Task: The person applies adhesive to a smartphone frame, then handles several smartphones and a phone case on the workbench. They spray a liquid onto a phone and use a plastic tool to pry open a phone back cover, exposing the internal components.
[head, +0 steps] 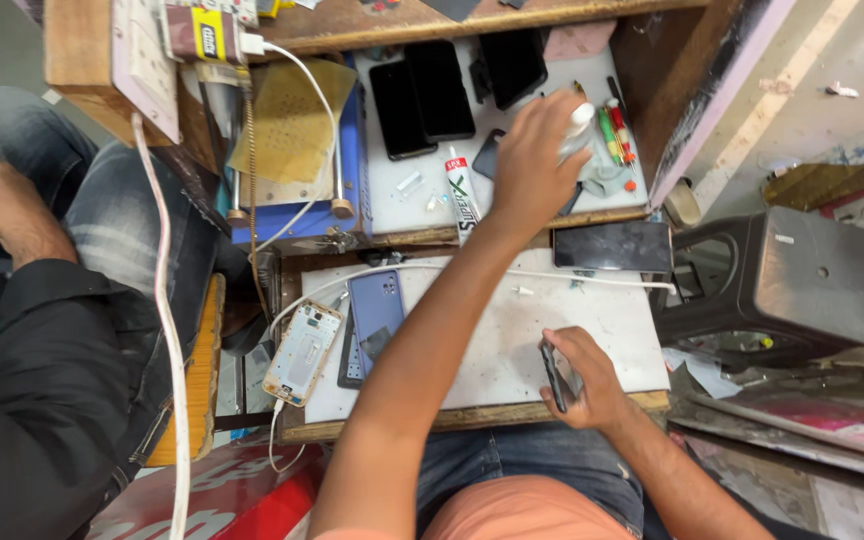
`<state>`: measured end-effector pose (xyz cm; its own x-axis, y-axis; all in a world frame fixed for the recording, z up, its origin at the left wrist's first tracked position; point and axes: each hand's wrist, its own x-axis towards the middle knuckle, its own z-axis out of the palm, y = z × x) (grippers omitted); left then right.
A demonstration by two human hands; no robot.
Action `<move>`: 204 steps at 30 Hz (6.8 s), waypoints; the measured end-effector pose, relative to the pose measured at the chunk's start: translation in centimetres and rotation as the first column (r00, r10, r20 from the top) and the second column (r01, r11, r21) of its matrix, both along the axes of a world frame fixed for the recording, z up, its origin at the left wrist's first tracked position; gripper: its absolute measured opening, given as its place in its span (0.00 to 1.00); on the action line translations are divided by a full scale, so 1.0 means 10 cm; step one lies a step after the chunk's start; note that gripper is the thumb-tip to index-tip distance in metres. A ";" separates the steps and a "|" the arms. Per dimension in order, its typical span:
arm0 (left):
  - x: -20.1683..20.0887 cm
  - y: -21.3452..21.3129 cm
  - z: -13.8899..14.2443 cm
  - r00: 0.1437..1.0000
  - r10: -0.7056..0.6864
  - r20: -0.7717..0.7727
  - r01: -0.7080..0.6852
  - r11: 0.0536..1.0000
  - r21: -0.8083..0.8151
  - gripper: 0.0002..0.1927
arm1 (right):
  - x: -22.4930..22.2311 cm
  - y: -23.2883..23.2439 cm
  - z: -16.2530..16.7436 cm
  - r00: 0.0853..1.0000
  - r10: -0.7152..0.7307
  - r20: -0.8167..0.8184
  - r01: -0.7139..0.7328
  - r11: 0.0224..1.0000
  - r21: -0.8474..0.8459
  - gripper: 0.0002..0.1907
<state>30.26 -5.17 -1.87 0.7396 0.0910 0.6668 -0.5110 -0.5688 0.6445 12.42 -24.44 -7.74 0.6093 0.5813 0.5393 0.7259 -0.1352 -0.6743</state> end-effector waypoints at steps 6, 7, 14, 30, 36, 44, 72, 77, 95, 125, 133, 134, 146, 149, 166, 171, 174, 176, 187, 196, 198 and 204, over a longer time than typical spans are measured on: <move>1.08 -0.55 -0.17 0.937 0.229 -0.263 -0.215 0.973 0.083 0.39 | 0.01 -0.02 -0.10 0.999 -0.025 0.021 0.025 1.000 -0.015 0.37; 1.15 -0.60 -0.21 0.920 0.265 -0.288 -0.244 0.964 0.108 0.40 | 0.00 -0.02 -0.10 0.999 -0.020 0.026 0.021 0.999 -0.027 0.37; 1.14 -0.47 -0.10 0.902 0.263 -0.342 -0.227 0.963 0.142 0.47 | 0.01 -0.01 -0.13 1.000 -0.025 0.011 0.025 1.000 0.007 0.37; -2.55 1.81 0.26 0.471 0.656 -0.590 -0.564 0.738 0.370 0.10 | 0.04 -0.05 -0.12 0.996 -0.049 -0.075 0.054 0.997 0.055 0.41; -2.36 1.78 -0.38 0.477 0.752 -0.455 -0.432 0.651 0.624 0.14 | 0.07 0.00 -0.10 0.997 -0.055 -0.056 0.058 0.997 0.045 0.41; -2.13 1.64 -0.34 0.446 0.783 -0.433 -0.429 0.612 0.665 0.10 | 0.06 0.02 -0.08 0.999 -0.043 -0.029 0.045 0.998 0.047 0.39; 1.98 -0.85 0.02 0.474 0.175 -0.863 0.085 0.966 0.243 0.19 | 0.06 0.00 -0.16 0.998 -0.021 -0.066 0.030 0.990 0.137 0.40; 2.03 -0.87 -0.02 0.510 0.161 -0.845 0.153 0.950 0.274 0.19 | 0.06 0.02 -0.14 0.997 -0.017 -0.070 0.027 0.990 0.137 0.40; 1.94 -0.74 0.03 0.500 0.249 -0.830 -0.087 0.967 0.238 0.15 | 0.06 0.00 -0.25 0.998 -0.008 -0.059 0.016 0.990 0.138 0.38; -2.80 -0.10 0.38 0.935 -0.281 -0.218 0.108 0.808 -0.580 0.04 | -0.03 0.23 -0.12 0.989 0.037 -0.141 -0.005 0.975 0.221 0.43; -2.74 -0.16 0.30 0.972 -0.164 -0.165 0.063 0.870 -0.490 0.09 | -0.07 0.21 -0.14 0.992 -0.030 -0.120 0.051 0.984 0.173 0.39; -2.73 -0.16 0.29 0.973 -0.166 -0.162 0.070 0.877 -0.476 0.10 | -0.07 0.21 -0.14 0.992 -0.030 -0.124 0.051 0.984 0.169 0.39; -2.66 -0.08 0.29 0.997 -0.050 -0.066 0.043 0.993 -0.113 0.13 | -0.09 0.27 -0.02 0.987 -0.111 -0.120 0.117 0.992 0.044 0.34; -2.67 -0.06 0.29 0.986 -0.024 -0.167 0.014 0.998 -0.062 0.13 | -0.08 0.31 0.03 0.989 -0.138 -0.056 0.140 0.990 0.022 0.36; -2.60 0.05 0.11 0.933 -0.090 -0.349 -0.060 0.916 -0.396 0.04 | -0.05 0.48 0.23 0.965 -0.259 0.032 0.261 0.964 -0.058 0.33; -2.55 -0.02 0.04 0.962 -0.068 -0.265 -0.062 0.889 -0.454 0.05 | -0.04 0.45 0.18 0.961 -0.267 0.071 0.272 0.958 -0.088 0.30; -2.56 -0.05 0.03 0.959 -0.053 -0.278 -0.087 0.880 -0.466 0.06 | -0.05 0.45 0.16 0.959 -0.273 0.077 0.279 0.956 -0.087 0.30; -2.58 -0.05 0.05 0.963 -0.060 -0.263 -0.070 0.887 -0.457 0.06 | -0.05 0.46 0.16 0.958 -0.278 0.065 0.283 0.955 -0.088 0.29; -2.64 0.01 0.18 0.941 -0.041 -0.336 -0.086 0.932 -0.353 0.04 | -0.07 0.51 0.25 0.942 -0.330 0.061 0.334 0.939 -0.085 0.26; -2.58 -0.01 0.08 0.981 -0.001 -0.194 -0.067 0.937 -0.343 0.05 | -0.09 0.50 0.17 0.935 -0.345 0.082 0.352 0.932 -0.085 0.30; -2.59 -0.03 0.07 0.983 0.006 -0.182 -0.071 0.934 -0.350 0.05 | -0.11 0.49 0.14 0.936 -0.348 0.052 0.351 0.933 -0.080 0.30; -2.62 -0.11 0.11 0.970 0.023 -0.241 -0.120 0.910 -0.397 0.04 | -0.15 0.47 0.08 0.925 -0.374 0.062 0.377 0.924 -0.062 0.29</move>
<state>4.07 -6.23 -0.79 0.8470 0.3760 0.3759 -0.2920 -0.2618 0.9199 10.95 -19.77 -6.91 0.7650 0.3531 0.5387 0.6436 -0.4509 -0.6184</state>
